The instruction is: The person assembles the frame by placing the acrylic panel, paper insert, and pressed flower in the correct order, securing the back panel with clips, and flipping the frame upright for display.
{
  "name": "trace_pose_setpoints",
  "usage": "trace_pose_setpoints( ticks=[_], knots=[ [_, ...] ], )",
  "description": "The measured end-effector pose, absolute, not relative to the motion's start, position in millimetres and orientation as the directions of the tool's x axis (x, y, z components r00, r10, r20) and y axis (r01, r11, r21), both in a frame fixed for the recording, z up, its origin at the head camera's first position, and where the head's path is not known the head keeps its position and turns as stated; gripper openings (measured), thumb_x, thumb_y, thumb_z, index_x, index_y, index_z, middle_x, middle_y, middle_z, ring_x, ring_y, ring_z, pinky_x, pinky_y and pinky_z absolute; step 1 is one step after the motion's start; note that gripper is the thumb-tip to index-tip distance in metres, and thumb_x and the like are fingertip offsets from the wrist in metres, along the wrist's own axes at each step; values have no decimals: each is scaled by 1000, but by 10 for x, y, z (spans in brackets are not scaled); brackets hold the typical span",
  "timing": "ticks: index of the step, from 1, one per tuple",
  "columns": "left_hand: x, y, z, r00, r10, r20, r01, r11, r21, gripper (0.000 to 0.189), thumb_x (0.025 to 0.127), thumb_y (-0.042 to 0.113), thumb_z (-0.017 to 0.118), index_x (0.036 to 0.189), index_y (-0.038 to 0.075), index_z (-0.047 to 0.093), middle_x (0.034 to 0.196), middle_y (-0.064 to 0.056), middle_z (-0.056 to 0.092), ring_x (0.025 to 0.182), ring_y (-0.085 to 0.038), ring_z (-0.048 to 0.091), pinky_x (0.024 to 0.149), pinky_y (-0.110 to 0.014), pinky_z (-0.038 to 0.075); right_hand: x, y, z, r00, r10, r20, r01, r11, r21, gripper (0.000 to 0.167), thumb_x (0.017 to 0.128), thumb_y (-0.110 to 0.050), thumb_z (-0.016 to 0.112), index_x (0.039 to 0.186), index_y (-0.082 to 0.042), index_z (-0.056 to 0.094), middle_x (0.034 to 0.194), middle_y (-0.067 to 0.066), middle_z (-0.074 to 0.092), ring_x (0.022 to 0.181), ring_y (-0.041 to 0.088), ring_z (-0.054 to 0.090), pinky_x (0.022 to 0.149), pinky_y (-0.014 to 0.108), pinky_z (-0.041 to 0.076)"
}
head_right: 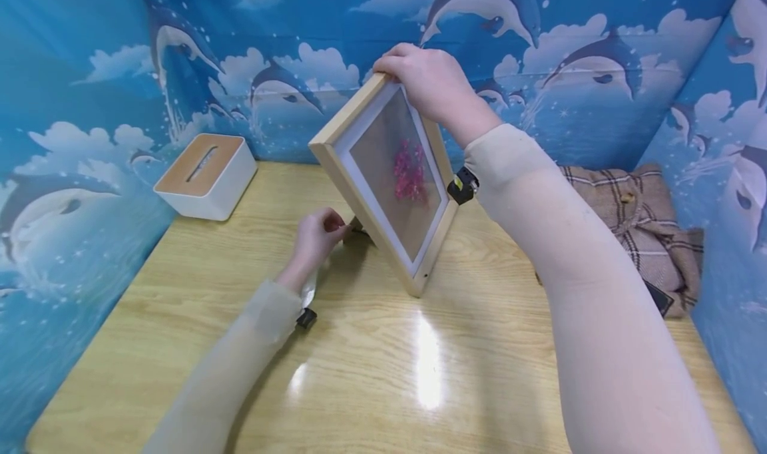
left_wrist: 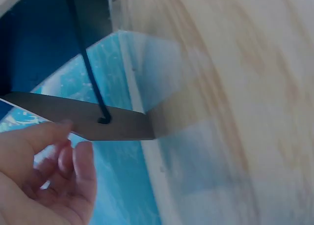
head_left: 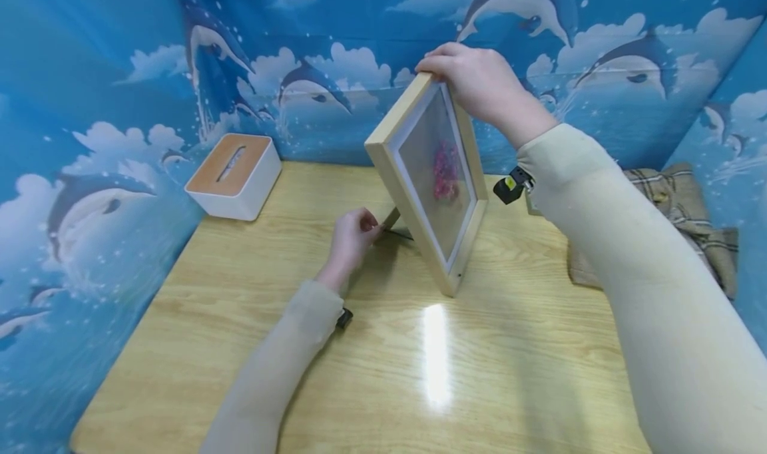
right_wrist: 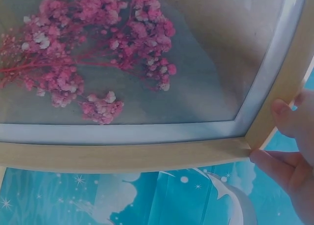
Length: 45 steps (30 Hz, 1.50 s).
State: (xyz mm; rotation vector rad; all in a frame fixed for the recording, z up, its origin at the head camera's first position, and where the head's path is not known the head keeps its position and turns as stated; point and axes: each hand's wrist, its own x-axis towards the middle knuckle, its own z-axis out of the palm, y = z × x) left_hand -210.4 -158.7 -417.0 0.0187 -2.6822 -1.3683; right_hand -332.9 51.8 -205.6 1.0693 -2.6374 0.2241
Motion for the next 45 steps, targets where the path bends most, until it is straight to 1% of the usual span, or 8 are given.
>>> trace_pose_setpoints(
  ticks=[4, 8, 14, 18, 25, 29, 39, 45],
  knots=[
    [-1930, -1540, -4120, -984, -110, 140, 50, 581, 812, 5, 85, 3, 67, 88, 1, 64, 82, -9, 63, 76, -21, 59, 69, -31, 51, -3329, 506, -2062, -683, -659, 316, -704, 709, -44, 40, 103, -6, 36, 138, -16, 52, 142, 10, 46, 121, 33, 49, 101, 47, 40],
    [-1611, -1347, -4059, -983, -77, 164, 120, 399, 909, 12, 88, 6, 61, 97, -2, 63, 90, -14, 66, 79, -23, 65, 71, -32, 56, -3333, 501, -2075, -680, -662, 315, -707, 706, -42, 40, 103, -6, 36, 138, -16, 52, 142, 10, 46, 121, 33, 50, 100, 47, 41],
    [-1358, -987, -3994, -938, 24, 346, 344, 191, 919, 40, 87, 12, 67, 120, -6, 53, 113, -19, 59, 101, -29, 60, 90, -35, 50, -3344, 511, -2083, -710, -636, 302, -678, 733, -52, 41, 103, -7, 34, 140, -17, 49, 144, 9, 43, 121, 33, 49, 101, 48, 40],
    [-1437, -902, -4001, -956, 17, 291, 290, 167, 942, 56, 85, 21, 73, 131, 0, 47, 123, -14, 55, 113, -27, 55, 100, -37, 43, -3343, 502, -2088, -717, -636, 287, -672, 739, -41, 42, 103, -4, 35, 140, -17, 49, 144, 10, 43, 120, 35, 49, 100, 50, 40],
    [-1420, -908, -3839, -905, -58, 421, 420, 42, 907, 33, 83, -3, 69, 111, -12, 54, 105, -26, 60, 98, -39, 60, 92, -48, 48, -3346, 488, -2083, -672, -666, 324, -688, 723, 59, 42, 100, 1, 42, 137, -16, 52, 139, 13, 48, 114, 36, 53, 94, 50, 45],
    [-1357, -904, -3657, -924, -52, 379, 376, 66, 924, 26, 84, -6, 66, 105, -16, 55, 103, -31, 59, 99, -45, 59, 93, -53, 46, -3349, 534, -2053, -649, -680, 341, -684, 718, 130, 40, 99, 2, 45, 134, -14, 55, 134, 15, 51, 113, 37, 53, 96, 51, 44],
    [-1385, -1158, -3690, -939, -165, 302, 283, 127, 951, 22, 88, 4, 67, 100, -13, 61, 89, -21, 62, 76, -16, 59, 70, -28, 55, -3208, 762, -2019, -679, -682, 272, -676, 725, 130, 40, 100, 4, 38, 136, -9, 51, 119, 23, 50, 95, 38, 54, 80, 54, 48],
    [-1424, -1350, -3704, -940, -142, 311, 291, 142, 946, 21, 86, 3, 69, 98, -13, 64, 92, -18, 60, 81, -15, 59, 73, -27, 55, -3087, 872, -2025, -645, -691, 327, -686, 712, 150, 38, 101, 0, 38, 135, -9, 52, 113, 22, 52, 86, 36, 57, 71, 51, 50]
  ],
)
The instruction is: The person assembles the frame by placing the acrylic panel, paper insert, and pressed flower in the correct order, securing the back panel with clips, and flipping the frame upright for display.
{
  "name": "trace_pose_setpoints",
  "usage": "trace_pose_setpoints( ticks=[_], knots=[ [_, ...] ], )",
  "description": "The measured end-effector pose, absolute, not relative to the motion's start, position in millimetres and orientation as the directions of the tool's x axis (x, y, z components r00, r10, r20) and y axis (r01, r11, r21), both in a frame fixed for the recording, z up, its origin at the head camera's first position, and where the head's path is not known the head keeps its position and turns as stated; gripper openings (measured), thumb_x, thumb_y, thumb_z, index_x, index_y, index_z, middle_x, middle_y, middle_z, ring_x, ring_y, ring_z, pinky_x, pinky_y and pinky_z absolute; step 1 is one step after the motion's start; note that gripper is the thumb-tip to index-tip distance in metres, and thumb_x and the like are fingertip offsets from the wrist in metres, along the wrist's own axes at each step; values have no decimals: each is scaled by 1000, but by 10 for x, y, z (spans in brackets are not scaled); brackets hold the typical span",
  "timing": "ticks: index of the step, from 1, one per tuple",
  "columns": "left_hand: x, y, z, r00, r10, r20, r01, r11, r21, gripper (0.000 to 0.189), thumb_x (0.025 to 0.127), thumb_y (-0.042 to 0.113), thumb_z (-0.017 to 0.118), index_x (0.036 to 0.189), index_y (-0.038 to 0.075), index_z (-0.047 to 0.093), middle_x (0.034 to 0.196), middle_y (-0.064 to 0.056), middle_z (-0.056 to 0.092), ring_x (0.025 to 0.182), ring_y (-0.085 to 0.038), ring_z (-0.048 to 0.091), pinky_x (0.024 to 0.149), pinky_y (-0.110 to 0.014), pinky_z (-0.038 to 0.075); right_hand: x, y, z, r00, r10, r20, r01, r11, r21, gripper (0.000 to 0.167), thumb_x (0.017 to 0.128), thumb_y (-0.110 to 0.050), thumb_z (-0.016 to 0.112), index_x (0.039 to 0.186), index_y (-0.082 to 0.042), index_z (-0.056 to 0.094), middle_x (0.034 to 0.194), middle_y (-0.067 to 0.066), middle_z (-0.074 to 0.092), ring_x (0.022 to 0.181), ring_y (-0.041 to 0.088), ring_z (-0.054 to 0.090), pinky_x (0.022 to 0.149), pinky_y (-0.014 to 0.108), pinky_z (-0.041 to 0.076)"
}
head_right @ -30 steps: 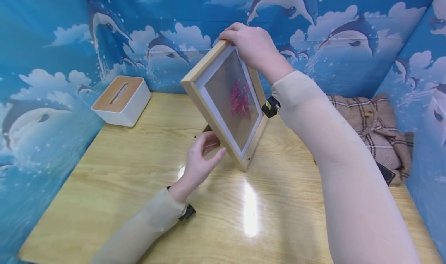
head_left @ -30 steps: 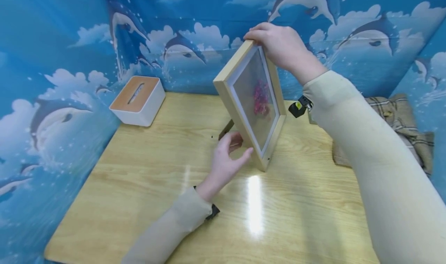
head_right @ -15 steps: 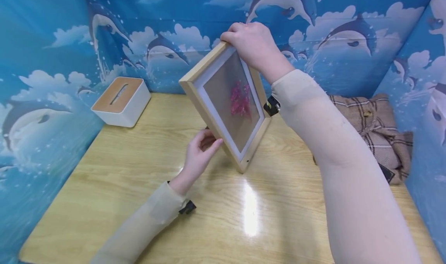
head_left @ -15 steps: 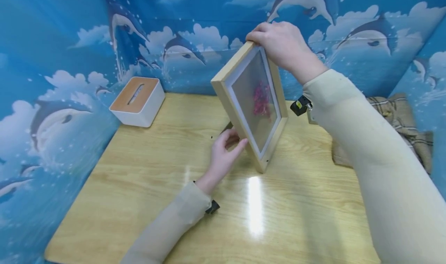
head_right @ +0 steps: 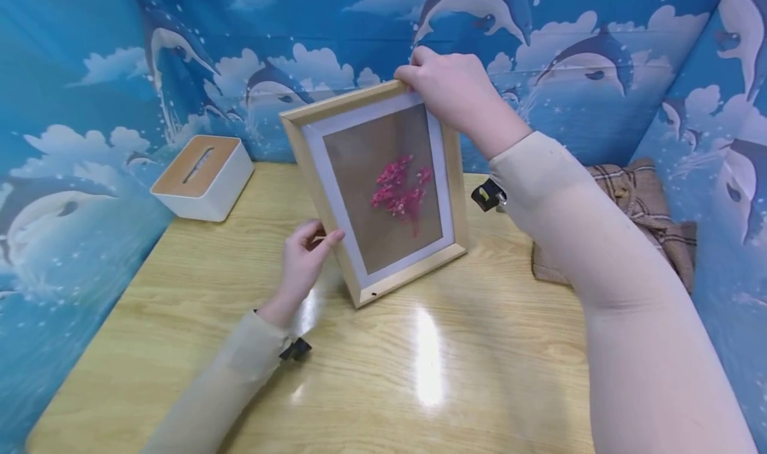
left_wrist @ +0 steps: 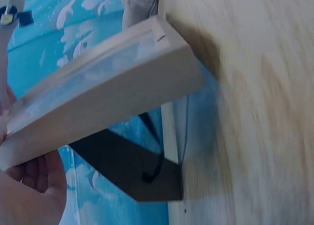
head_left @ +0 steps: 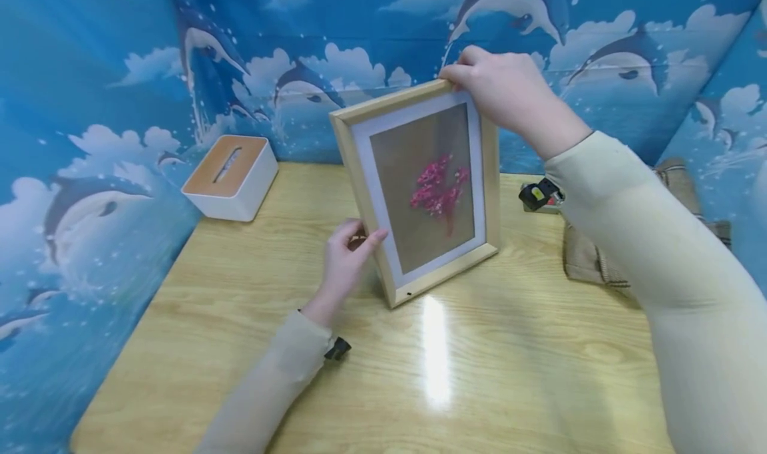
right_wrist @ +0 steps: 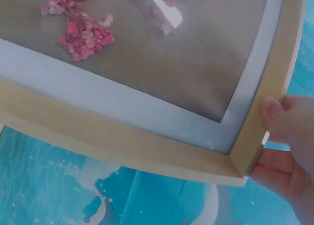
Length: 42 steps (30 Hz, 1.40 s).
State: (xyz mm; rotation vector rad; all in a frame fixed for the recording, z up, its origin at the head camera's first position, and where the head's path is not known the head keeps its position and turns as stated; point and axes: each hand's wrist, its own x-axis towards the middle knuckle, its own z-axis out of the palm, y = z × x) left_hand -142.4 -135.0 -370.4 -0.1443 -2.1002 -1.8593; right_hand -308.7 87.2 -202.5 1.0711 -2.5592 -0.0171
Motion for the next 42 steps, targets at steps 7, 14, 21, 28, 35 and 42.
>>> trace_pose_setpoints(
  ticks=[7, 14, 21, 28, 35, 42],
  knots=[
    [-1557, -1528, -3763, -930, -162, 331, 300, 189, 935, 23, 87, 1, 67, 103, -15, 63, 95, -24, 60, 80, -10, 58, 75, -23, 54, -2987, 880, -1996, -645, -680, 348, -664, 725, 185, 34, 102, -6, 41, 133, -10, 54, 112, 20, 54, 89, 35, 54, 66, 52, 49],
    [-1767, -1695, -3948, -933, -181, 311, 279, 183, 943, 31, 85, 8, 70, 110, -9, 64, 100, -21, 62, 87, -15, 60, 75, -24, 53, -2941, 931, -1998, -641, -674, 368, -673, 724, 152, 32, 102, -17, 46, 131, -7, 56, 115, 20, 55, 101, 35, 49, 75, 52, 49],
    [-1891, -1786, -3893, -947, -198, 253, 214, 199, 956, 33, 86, 12, 71, 112, -7, 63, 104, -20, 63, 95, -22, 60, 82, -27, 52, -2902, 999, -1999, -629, -663, 406, -696, 713, 86, 34, 101, -21, 47, 128, -4, 58, 115, 20, 56, 100, 36, 48, 79, 51, 44],
    [-1986, -1879, -3878, -957, -203, 205, 167, 192, 967, 37, 87, 15, 71, 115, -6, 61, 107, -18, 62, 98, -20, 58, 82, -27, 52, -2890, 1046, -2003, -642, -655, 400, -720, 693, -21, 37, 101, -23, 48, 129, -3, 58, 117, 20, 56, 105, 36, 46, 83, 49, 38],
    [-2003, -1892, -3881, -966, -184, 182, 145, 198, 969, 43, 89, 20, 69, 121, -6, 57, 112, -18, 59, 103, -22, 55, 91, -32, 48, -2906, 1081, -2017, -649, -652, 392, -727, 684, -66, 38, 101, -25, 47, 129, -2, 57, 119, 19, 55, 108, 35, 46, 88, 47, 38],
    [-2016, -1910, -3907, -972, -174, 156, 113, 237, 965, 45, 91, 28, 66, 122, -4, 57, 113, -17, 59, 103, -24, 53, 93, -36, 45, -2913, 1094, -2027, -660, -644, 387, -719, 691, -75, 39, 101, -27, 47, 130, -2, 57, 120, 19, 55, 109, 35, 46, 89, 47, 37]
  ],
)
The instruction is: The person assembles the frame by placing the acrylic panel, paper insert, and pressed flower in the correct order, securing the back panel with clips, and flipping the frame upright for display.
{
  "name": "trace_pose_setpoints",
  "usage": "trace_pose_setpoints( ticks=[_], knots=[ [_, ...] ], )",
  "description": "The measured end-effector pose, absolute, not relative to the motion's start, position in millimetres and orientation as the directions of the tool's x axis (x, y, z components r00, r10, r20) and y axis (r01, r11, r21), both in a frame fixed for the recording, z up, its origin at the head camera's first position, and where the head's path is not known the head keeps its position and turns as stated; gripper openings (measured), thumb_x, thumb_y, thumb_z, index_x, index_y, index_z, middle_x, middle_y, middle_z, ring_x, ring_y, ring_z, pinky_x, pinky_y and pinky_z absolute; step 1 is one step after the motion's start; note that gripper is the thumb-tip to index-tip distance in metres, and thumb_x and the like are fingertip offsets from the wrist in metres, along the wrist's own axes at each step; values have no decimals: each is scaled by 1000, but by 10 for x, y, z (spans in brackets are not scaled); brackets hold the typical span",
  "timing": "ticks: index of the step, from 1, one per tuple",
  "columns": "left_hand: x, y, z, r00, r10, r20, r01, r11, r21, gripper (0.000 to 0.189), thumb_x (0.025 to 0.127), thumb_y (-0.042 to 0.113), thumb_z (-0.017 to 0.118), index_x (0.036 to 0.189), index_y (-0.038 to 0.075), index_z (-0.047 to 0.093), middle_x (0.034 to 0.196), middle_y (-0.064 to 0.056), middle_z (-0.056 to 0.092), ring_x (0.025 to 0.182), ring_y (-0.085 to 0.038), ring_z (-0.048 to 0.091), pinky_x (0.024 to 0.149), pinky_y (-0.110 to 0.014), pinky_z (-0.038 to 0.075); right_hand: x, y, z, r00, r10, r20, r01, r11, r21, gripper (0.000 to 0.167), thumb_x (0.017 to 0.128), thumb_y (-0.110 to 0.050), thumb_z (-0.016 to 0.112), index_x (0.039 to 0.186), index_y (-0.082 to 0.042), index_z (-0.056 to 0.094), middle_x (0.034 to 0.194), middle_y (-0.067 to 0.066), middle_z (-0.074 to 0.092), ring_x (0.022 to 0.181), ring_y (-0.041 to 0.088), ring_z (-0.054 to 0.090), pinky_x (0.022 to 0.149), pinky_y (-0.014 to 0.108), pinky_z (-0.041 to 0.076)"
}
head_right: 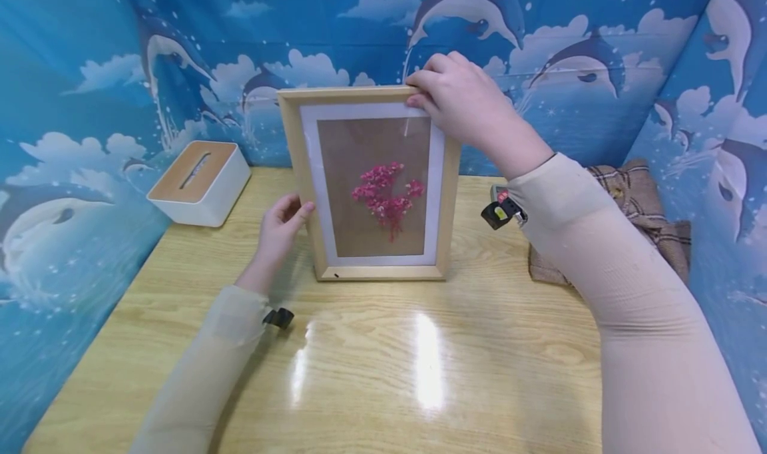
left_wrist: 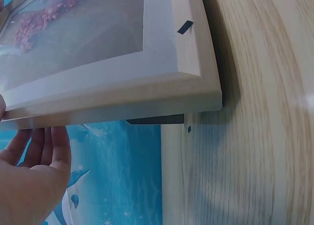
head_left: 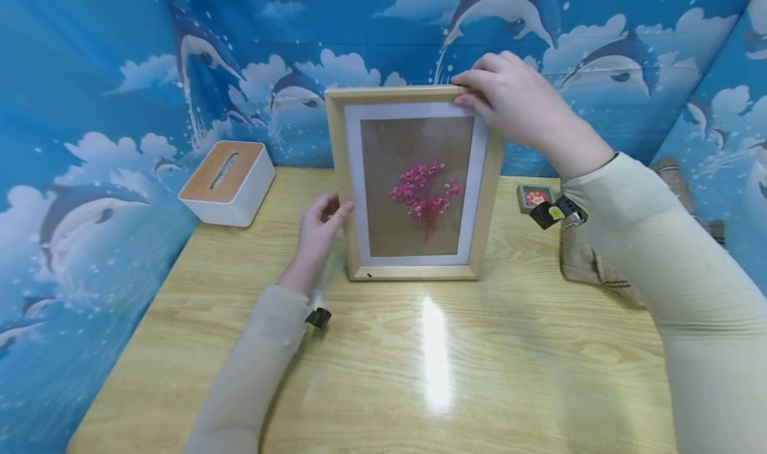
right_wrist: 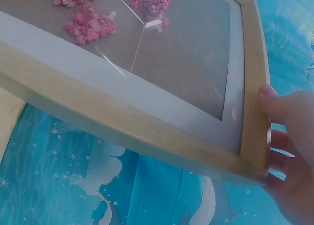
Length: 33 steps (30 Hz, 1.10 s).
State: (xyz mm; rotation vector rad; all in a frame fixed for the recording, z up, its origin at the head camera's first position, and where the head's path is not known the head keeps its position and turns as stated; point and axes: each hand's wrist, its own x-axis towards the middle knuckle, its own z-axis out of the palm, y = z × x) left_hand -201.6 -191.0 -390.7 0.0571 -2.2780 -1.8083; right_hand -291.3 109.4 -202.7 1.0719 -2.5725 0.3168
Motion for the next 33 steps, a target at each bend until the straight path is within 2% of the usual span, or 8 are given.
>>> trace_pose_setpoints(
  ticks=[8, 19, 23, 26, 29, 31, 33],
  knots=[
    [-2010, -1916, -3893, -984, -137, 115, 77, 256, 964, 48, 93, 33, 62, 124, -3, 55, 117, -17, 58, 106, -26, 53, 93, -39, 46, -2905, 1114, -2032, -678, -630, 379, -701, 709, -77, 40, 101, -28, 47, 132, -4, 56, 122, 18, 55, 113, 36, 46, 93, 53, 34],
    [-2030, -1924, -3885, -985, -103, 138, 121, 153, 981, 43, 97, 20, 55, 128, -8, 49, 124, -23, 55, 114, -29, 52, 99, -38, 42, -2890, 1128, -2038, -681, -625, 382, -699, 710, -85, 40, 100, -28, 49, 132, -4, 56, 124, 18, 54, 115, 37, 45, 96, 55, 33],
    [-2022, -1934, -3868, -989, -64, 133, 120, 178, 977, 41, 95, 16, 59, 128, -6, 50, 121, -21, 56, 110, -26, 52, 97, -37, 43, -2895, 1156, -2054, -690, -620, 374, -695, 711, -103, 43, 100, -28, 50, 135, -4, 52, 130, 19, 51, 121, 38, 43, 106, 53, 28],
    [-1985, -1919, -3795, -992, -30, 126, 117, 204, 972, 40, 94, 12, 60, 128, -7, 49, 118, -21, 56, 109, -28, 52, 98, -38, 42, -2902, 1174, -2077, -689, -618, 379, -694, 714, -97, 46, 99, -29, 51, 137, -4, 49, 135, 19, 49, 127, 38, 40, 113, 52, 18],
    [-1934, -1892, -3700, -993, -18, 116, 109, 223, 969, 40, 94, 10, 61, 127, -9, 49, 117, -24, 56, 109, -30, 52, 99, -40, 42, -2908, 1183, -2094, -705, -602, 376, -676, 731, -97, 47, 100, -31, 50, 139, -5, 47, 137, 19, 47, 130, 39, 37, 114, 52, 9],
    [-1896, -1873, -3647, -993, -14, 116, 109, 245, 963, 38, 94, 10, 61, 124, -9, 50, 114, -22, 57, 105, -27, 53, 96, -37, 44, -2910, 1187, -2102, -719, -589, 369, -664, 739, -114, 46, 101, -31, 46, 140, -6, 47, 137, 18, 48, 128, 39, 38, 113, 54, 14],
    [-1877, -1871, -3636, -992, -13, 122, 114, 257, 960, 33, 94, 10, 61, 119, -10, 53, 107, -19, 58, 99, -23, 53, 91, -33, 46, -2908, 1192, -2104, -727, -581, 366, -660, 738, -140, 43, 103, -28, 41, 139, -7, 48, 135, 18, 49, 126, 39, 40, 113, 52, 13]
  ],
)
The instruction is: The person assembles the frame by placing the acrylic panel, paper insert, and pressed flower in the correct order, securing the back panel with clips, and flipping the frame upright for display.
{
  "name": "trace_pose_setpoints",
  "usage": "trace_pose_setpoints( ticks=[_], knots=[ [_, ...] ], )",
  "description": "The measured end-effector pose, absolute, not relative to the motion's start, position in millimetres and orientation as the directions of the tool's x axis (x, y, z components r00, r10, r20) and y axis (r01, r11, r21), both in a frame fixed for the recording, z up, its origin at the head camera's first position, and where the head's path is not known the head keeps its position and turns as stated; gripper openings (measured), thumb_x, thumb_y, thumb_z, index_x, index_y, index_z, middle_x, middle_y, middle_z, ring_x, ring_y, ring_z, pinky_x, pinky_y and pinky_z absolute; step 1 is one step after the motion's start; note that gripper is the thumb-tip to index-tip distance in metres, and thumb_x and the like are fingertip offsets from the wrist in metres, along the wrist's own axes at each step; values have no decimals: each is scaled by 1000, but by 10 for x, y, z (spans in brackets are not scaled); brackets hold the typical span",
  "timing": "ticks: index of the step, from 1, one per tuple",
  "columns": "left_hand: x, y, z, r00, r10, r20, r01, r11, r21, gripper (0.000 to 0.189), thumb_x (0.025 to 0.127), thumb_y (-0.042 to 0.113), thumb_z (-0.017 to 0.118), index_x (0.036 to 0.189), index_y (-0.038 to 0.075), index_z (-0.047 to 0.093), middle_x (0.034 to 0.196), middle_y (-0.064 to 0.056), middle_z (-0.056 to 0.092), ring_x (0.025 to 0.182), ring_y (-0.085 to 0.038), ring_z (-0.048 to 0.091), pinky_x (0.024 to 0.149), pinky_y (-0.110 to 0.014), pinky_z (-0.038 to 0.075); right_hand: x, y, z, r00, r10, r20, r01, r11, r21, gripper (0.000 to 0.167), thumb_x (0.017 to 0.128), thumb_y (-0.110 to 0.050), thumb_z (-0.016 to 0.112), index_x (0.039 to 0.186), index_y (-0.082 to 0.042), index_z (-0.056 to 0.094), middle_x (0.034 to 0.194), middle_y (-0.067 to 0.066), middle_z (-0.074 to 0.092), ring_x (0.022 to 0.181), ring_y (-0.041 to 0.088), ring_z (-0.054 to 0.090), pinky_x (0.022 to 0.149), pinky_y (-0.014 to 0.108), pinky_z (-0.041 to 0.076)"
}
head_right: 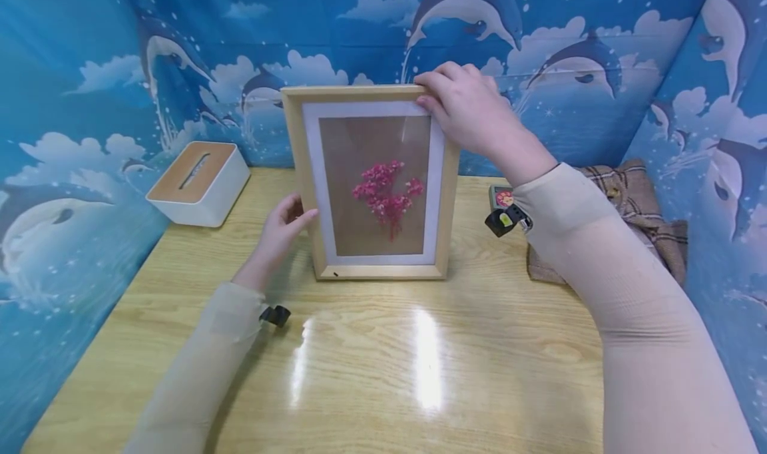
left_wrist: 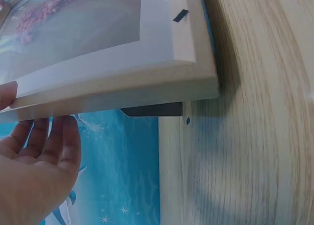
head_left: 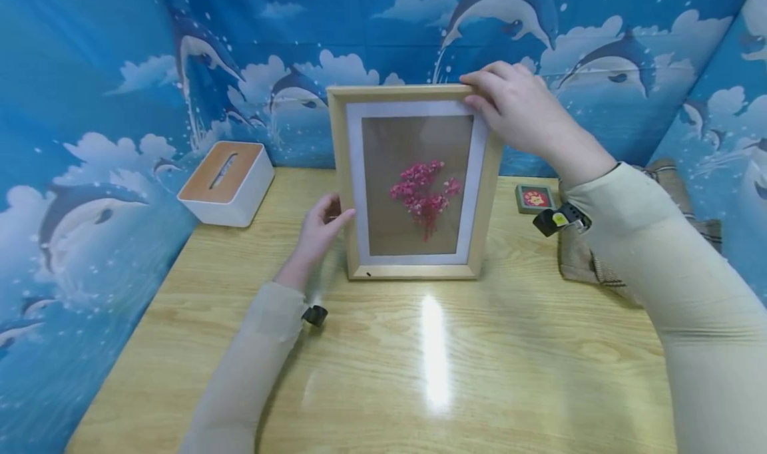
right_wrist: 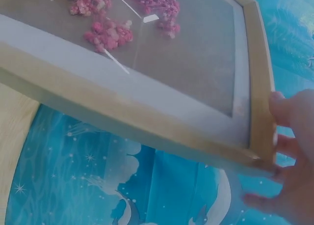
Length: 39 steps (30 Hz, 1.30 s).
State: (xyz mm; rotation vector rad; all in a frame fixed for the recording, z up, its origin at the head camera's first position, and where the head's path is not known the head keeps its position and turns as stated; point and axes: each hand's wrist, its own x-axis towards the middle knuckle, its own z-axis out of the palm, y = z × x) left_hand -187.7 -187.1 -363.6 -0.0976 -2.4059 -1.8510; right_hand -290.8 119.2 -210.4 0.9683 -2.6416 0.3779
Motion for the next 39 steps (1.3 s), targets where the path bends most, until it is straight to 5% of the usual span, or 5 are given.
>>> trace_pose_setpoints(
  ticks=[6, 12, 19, 27, 39],
  knots=[
    [-1818, -1881, -3626, -982, 15, 187, 184, 269, 945, 17, 92, 4, 61, 97, -11, 55, 84, -4, 54, 78, -11, 49, 69, -22, 44, -2853, 1205, -2081, -735, -575, 359, -663, 720, -204, 39, 105, -21, 33, 136, -8, 52, 131, 18, 50, 121, 36, 42, 110, 50, 24],
    [-1811, -1924, -3681, -981, 38, 188, 191, 265, 945, 15, 91, 1, 61, 96, -12, 56, 82, -1, 55, 75, -9, 50, 66, -21, 44, -2759, 1226, -2054, -752, -572, 328, -653, 715, -250, 39, 105, -20, 33, 138, -10, 50, 133, 17, 48, 121, 36, 43, 97, 53, 38],
    [-1932, -2034, -3927, -989, 49, 140, 148, 217, 965, 27, 92, 8, 62, 111, -12, 58, 92, -9, 61, 83, -14, 55, 75, -25, 47, -2733, 1304, -2076, -742, -594, 312, -670, 668, -324, 40, 105, -25, 35, 140, -12, 49, 132, 15, 50, 119, 34, 46, 96, 53, 38],
    [-1965, -2050, -3945, -992, 120, 29, 53, 200, 978, 44, 94, 17, 58, 127, -11, 48, 124, -28, 54, 112, -33, 52, 99, -44, 40, -2763, 1429, -2186, -840, -509, 188, -492, 569, -659, 49, 103, -39, 34, 146, -16, 39, 140, 15, 42, 121, 34, 43, 98, 57, 34],
    [-1971, -2048, -3924, -992, 127, -13, 8, 167, 986, 52, 93, 20, 57, 135, -7, 42, 134, -26, 47, 122, -35, 45, 105, -47, 34, -2817, 1632, -2376, -857, -502, 115, -303, 311, -901, 60, 98, -52, 22, 147, -20, 34, 140, 10, 37, 121, 25, 42, 100, 44, 39]
  ],
)
